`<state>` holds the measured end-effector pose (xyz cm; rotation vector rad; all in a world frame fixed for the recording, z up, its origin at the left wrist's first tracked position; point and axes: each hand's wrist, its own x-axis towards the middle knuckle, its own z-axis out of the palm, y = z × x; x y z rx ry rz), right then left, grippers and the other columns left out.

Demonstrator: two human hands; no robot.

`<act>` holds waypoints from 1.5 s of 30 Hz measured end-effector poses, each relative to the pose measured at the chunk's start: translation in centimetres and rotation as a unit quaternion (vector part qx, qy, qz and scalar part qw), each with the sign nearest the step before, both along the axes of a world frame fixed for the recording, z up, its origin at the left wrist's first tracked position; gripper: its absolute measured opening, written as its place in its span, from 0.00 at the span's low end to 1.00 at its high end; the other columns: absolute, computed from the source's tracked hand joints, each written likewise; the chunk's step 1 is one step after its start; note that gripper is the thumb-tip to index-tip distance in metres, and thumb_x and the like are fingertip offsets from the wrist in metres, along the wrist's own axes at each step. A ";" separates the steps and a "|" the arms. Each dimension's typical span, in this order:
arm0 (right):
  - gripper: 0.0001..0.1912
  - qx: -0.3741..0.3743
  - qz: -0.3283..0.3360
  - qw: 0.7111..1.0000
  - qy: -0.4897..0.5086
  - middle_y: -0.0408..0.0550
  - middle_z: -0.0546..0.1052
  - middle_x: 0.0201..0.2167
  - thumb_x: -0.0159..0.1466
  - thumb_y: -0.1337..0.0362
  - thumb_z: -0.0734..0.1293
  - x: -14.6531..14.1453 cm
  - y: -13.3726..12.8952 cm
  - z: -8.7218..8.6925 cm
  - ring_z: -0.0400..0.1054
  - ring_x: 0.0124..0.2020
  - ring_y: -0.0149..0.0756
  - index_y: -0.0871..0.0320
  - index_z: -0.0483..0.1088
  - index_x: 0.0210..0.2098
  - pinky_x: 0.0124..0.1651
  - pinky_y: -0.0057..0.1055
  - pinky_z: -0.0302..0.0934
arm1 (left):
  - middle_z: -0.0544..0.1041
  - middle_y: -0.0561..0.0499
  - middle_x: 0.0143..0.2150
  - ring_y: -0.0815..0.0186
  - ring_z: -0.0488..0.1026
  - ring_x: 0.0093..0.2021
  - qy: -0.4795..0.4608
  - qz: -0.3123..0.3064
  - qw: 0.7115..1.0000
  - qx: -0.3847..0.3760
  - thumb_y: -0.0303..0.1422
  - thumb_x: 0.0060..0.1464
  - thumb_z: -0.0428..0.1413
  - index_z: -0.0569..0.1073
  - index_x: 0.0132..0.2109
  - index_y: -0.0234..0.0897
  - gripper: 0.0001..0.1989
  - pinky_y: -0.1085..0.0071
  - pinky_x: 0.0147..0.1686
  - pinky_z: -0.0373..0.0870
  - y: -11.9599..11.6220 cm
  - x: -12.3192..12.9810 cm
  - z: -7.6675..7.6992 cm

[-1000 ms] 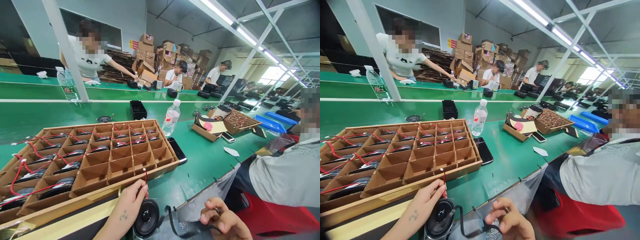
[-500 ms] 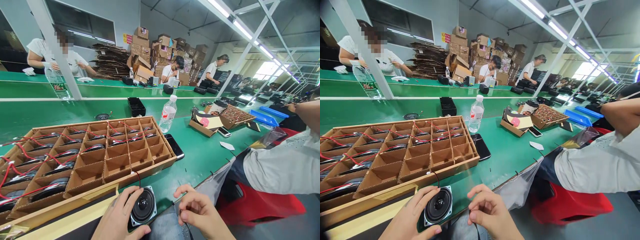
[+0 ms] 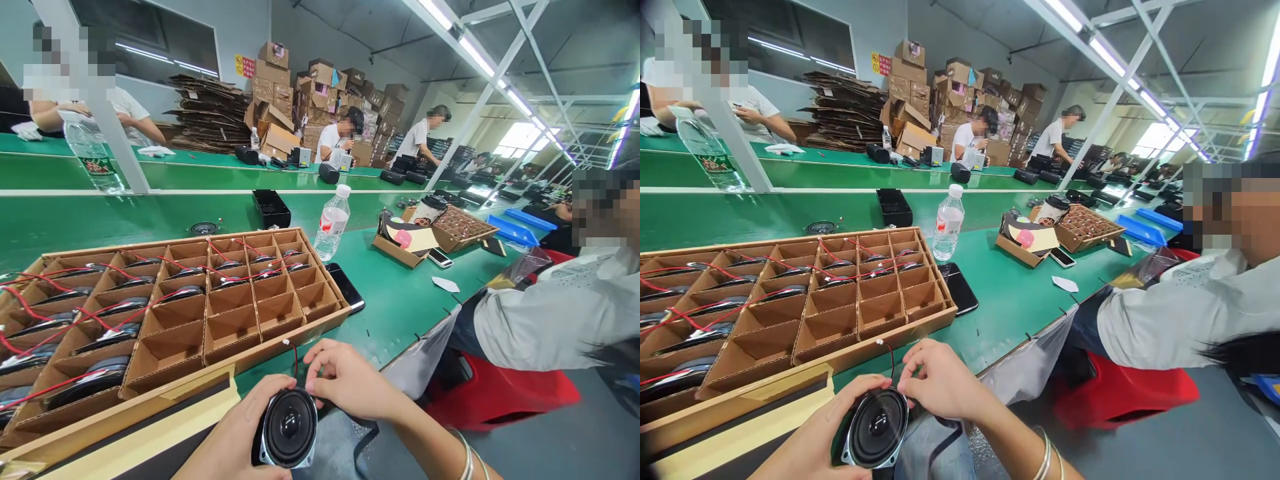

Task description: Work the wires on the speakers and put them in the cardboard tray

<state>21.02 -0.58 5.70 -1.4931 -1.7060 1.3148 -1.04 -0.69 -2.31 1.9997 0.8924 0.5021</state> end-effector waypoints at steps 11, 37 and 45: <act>0.08 0.045 0.080 0.992 -0.084 0.47 0.76 0.32 0.49 0.76 0.66 -0.4 1.9 -0.6 0.69 0.36 0.32 0.62 0.77 0.23 0.34 0.21 0.59 | 0.63 0.51 0.60 0.61 0.61 0.60 -0.025 0.027 0.999 0.001 0.22 0.34 0.59 0.56 0.60 0.48 0.43 0.65 0.60 0.59 -0.8 0.5 -0.2; 0.04 -0.084 0.132 0.965 -0.209 0.38 0.66 0.12 0.55 0.70 0.69 -1.7 3.2 2.1 0.63 0.16 0.25 0.63 0.74 0.24 0.24 0.19 0.56 | 0.62 0.49 0.56 0.63 0.64 0.56 -0.029 -0.012 0.999 0.023 0.24 0.36 0.64 0.60 0.49 0.44 0.32 0.70 0.54 0.65 0.0 0.1 -1.6; 0.23 0.017 0.241 0.961 -0.134 0.48 0.70 0.41 0.58 0.78 0.64 3.6 1.8 1.6 0.64 0.24 0.22 0.59 0.70 0.52 0.29 0.19 0.59 | 0.66 0.48 0.57 0.60 0.70 0.52 0.038 -0.028 0.995 0.084 0.29 0.38 0.66 0.63 0.58 0.48 0.38 0.71 0.48 0.71 0.5 0.1 0.6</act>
